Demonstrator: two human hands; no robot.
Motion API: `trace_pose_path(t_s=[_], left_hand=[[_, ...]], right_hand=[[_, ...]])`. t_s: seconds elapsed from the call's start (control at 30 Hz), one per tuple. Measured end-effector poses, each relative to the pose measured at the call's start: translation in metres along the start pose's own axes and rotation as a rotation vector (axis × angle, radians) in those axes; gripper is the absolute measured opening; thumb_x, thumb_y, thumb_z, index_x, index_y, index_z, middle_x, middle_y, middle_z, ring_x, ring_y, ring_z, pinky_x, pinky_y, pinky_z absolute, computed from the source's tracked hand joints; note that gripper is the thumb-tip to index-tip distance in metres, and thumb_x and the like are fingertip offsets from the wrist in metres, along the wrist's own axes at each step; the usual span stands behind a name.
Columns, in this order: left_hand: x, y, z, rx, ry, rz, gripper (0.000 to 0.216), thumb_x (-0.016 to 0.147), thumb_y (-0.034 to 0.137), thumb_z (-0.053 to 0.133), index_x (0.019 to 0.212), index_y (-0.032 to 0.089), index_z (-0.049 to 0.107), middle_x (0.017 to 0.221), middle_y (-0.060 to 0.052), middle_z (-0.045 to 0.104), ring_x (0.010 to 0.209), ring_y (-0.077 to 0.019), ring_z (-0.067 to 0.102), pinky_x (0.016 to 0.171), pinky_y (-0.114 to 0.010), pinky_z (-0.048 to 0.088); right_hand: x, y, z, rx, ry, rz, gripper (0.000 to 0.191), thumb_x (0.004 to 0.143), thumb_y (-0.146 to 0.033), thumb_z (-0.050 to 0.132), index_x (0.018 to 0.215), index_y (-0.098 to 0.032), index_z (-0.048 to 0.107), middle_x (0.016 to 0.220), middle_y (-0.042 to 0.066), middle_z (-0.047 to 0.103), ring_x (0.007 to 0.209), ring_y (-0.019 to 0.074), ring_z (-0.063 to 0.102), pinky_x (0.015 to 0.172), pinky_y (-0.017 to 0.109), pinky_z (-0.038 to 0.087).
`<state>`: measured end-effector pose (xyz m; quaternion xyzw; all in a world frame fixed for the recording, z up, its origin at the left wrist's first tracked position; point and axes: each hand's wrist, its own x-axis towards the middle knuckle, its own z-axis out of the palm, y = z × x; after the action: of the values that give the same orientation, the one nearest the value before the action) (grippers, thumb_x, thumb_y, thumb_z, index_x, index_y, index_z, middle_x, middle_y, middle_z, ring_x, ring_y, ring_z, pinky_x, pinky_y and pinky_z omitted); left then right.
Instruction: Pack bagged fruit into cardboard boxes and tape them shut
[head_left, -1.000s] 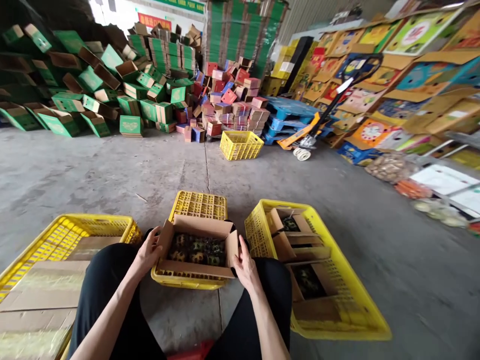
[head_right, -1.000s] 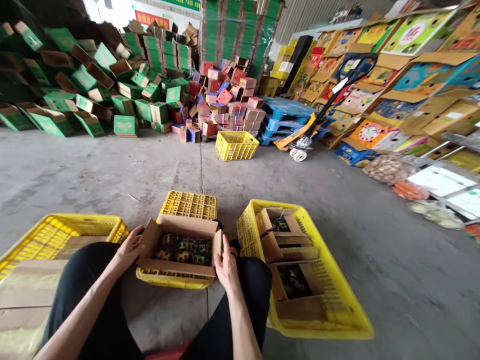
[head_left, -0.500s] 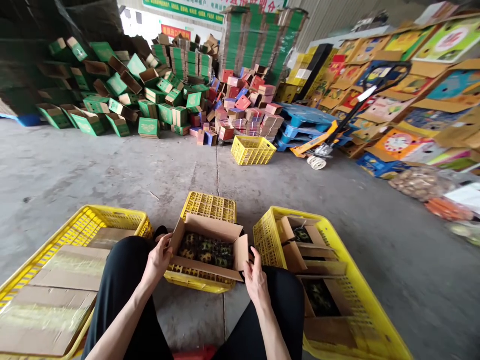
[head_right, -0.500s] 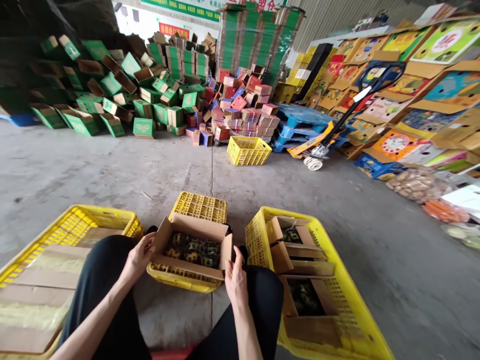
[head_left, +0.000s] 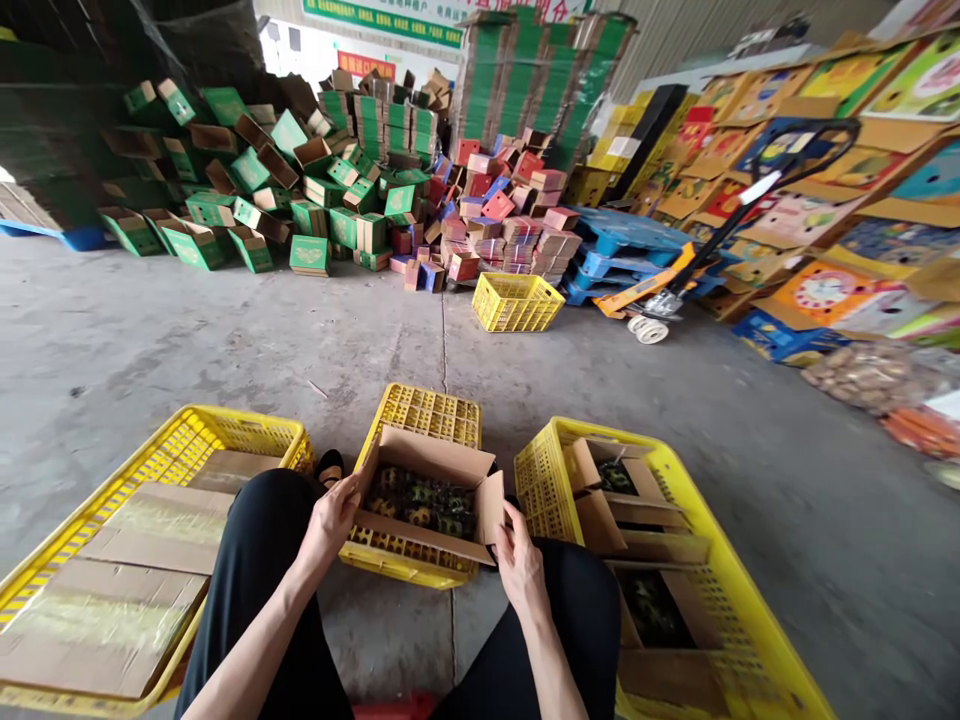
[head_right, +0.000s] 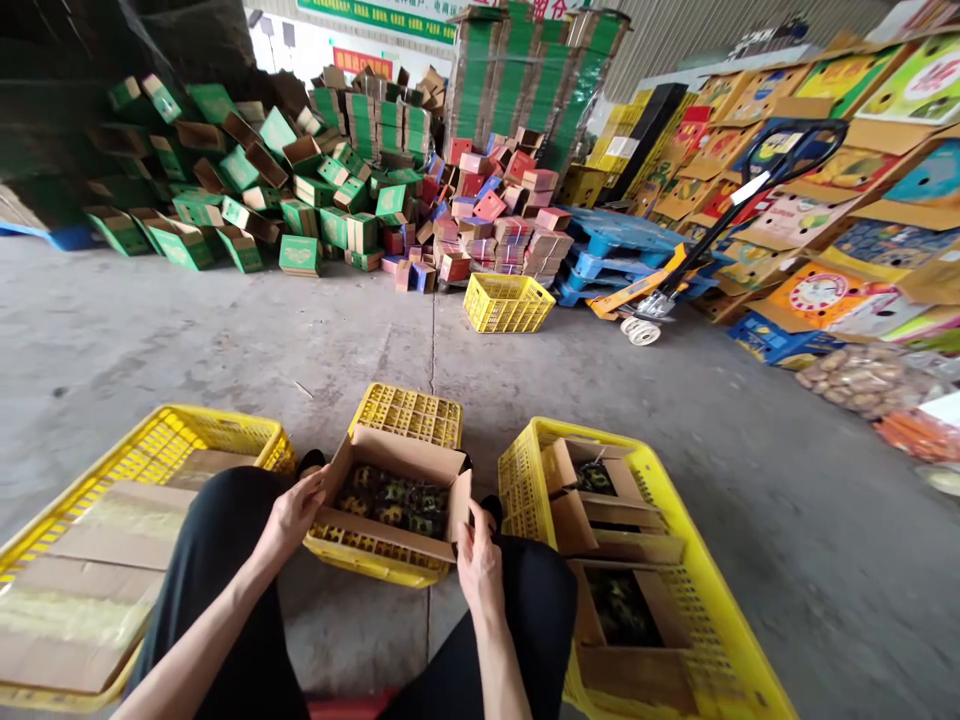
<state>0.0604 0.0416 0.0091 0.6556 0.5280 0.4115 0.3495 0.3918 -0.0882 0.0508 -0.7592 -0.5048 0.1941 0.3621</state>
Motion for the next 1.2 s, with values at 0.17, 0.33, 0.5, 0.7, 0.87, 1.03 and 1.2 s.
trace_pose_path(t_s=[0.17,0.33,0.5,0.7,0.87,1.03,1.2], left_hand=[[-0.001,0.011,0.001,0.043,-0.061,0.063,0.044,0.096,0.034,0.052,0.13,0.02,0.076,0.131,-0.013,0.076,0.124,-0.0307,0.072,0.108,-0.043,0.057],[-0.003,0.017,0.002,0.086,-0.126,0.05,0.045,0.097,0.034,0.052,0.134,0.022,0.075,0.13,-0.011,0.075,0.12,-0.0286,0.073,0.102,-0.038,0.06],[-0.004,0.012,0.003,0.121,-0.126,0.074,0.047,0.097,0.035,0.052,0.137,0.021,0.073,0.123,-0.01,0.076,0.108,-0.0261,0.076,0.091,-0.032,0.062],[-0.006,0.003,0.005,0.127,-0.113,0.14,0.048,0.099,0.035,0.051,0.139,0.019,0.072,0.118,-0.011,0.075,0.103,-0.0245,0.076,0.09,-0.031,0.061],[-0.006,-0.006,0.008,0.127,-0.108,0.179,0.05,0.102,0.037,0.049,0.144,0.018,0.068,0.126,-0.012,0.073,0.108,-0.0252,0.075,0.092,-0.033,0.062],[-0.008,-0.01,0.009,0.131,-0.108,0.18,0.051,0.102,0.035,0.047,0.148,0.02,0.065,0.13,-0.012,0.073,0.116,-0.026,0.073,0.101,-0.037,0.06],[-0.009,-0.011,0.01,0.114,-0.107,0.184,0.051,0.104,0.035,0.046,0.15,0.022,0.064,0.134,-0.013,0.071,0.125,-0.028,0.07,0.106,-0.04,0.058]], right_hand=[[0.001,-0.005,-0.001,0.025,-0.034,0.006,0.06,0.101,-0.054,0.043,0.144,-0.016,0.061,0.113,0.02,0.08,0.099,0.0339,0.081,0.083,0.042,0.066],[0.0,-0.005,0.0,0.073,-0.055,0.011,0.062,0.101,-0.057,0.048,0.148,-0.018,0.062,0.114,0.016,0.082,0.101,0.0303,0.082,0.086,0.036,0.066],[-0.001,0.001,0.004,-0.004,-0.04,-0.059,0.061,0.104,-0.054,0.048,0.148,-0.015,0.064,0.102,0.015,0.083,0.093,0.0274,0.083,0.087,0.031,0.065],[-0.002,0.004,0.008,-0.059,-0.009,-0.105,0.057,0.105,-0.051,0.05,0.148,-0.016,0.065,0.104,0.014,0.083,0.084,0.0249,0.083,0.079,0.028,0.065],[-0.004,-0.002,0.006,-0.031,-0.034,-0.117,0.056,0.104,-0.047,0.053,0.153,-0.02,0.061,0.109,0.011,0.083,0.084,0.0245,0.083,0.079,0.028,0.066],[-0.005,-0.006,0.004,0.053,-0.051,-0.122,0.057,0.103,-0.045,0.054,0.154,-0.019,0.059,0.135,0.013,0.076,0.096,0.0245,0.082,0.087,0.03,0.067],[-0.003,-0.003,0.007,0.08,-0.06,-0.141,0.056,0.103,-0.046,0.055,0.154,-0.021,0.059,0.141,0.013,0.072,0.097,0.0245,0.082,0.088,0.032,0.068]])
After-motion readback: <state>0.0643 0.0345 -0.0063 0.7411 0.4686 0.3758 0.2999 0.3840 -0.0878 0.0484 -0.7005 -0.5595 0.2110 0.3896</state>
